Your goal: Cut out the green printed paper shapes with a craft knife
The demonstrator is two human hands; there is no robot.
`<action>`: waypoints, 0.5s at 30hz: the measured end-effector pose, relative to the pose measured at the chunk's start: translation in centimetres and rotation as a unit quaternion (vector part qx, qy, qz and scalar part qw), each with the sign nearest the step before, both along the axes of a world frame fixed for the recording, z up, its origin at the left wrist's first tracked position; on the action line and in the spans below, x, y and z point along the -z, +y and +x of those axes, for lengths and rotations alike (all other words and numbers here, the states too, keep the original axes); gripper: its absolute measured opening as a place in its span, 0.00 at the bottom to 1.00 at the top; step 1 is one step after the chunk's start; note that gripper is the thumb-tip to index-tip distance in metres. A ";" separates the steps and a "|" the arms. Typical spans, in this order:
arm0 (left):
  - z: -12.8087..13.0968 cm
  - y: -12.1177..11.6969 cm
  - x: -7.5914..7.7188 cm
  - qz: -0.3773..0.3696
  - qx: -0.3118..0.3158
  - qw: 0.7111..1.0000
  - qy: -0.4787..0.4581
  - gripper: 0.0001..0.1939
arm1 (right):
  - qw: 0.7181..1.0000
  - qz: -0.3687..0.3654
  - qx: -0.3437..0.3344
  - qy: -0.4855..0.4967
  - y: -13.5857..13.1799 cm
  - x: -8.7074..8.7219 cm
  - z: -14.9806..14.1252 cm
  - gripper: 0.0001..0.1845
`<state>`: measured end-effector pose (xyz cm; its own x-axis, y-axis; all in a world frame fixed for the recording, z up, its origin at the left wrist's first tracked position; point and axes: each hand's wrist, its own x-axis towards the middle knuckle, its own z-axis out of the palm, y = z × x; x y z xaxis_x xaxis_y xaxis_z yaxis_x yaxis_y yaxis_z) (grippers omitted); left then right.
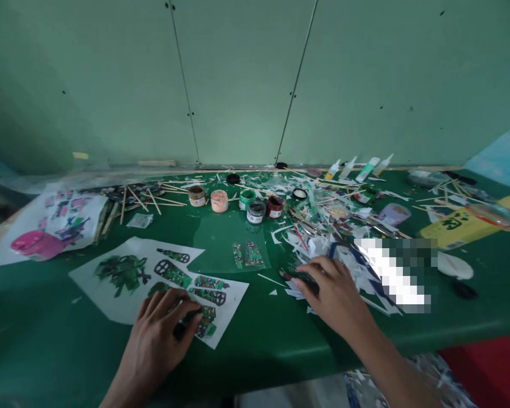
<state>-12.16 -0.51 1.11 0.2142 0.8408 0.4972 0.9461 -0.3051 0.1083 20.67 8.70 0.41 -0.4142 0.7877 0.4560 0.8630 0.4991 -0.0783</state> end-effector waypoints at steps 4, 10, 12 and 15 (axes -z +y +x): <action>0.0 0.3 0.2 0.001 -0.015 1.000 0.007 0.12 | 1.000 -0.027 0.003 -0.016 -1.4 1.4 0.3 0.08; 0.5 0.2 0.0 -0.014 0.039 0.999 0.021 0.12 | 0.998 0.030 -0.001 0.055 -1.3 1.1 0.3 0.08; 0.9 0.1 -0.2 -0.028 0.057 0.998 0.023 0.11 | 0.996 0.048 0.003 0.080 -1.7 0.6 0.1 0.09; 1.5 0.1 -0.2 -0.045 0.069 0.996 0.019 0.10 | 0.994 0.021 -0.001 0.104 -2.5 -0.4 -0.7 0.10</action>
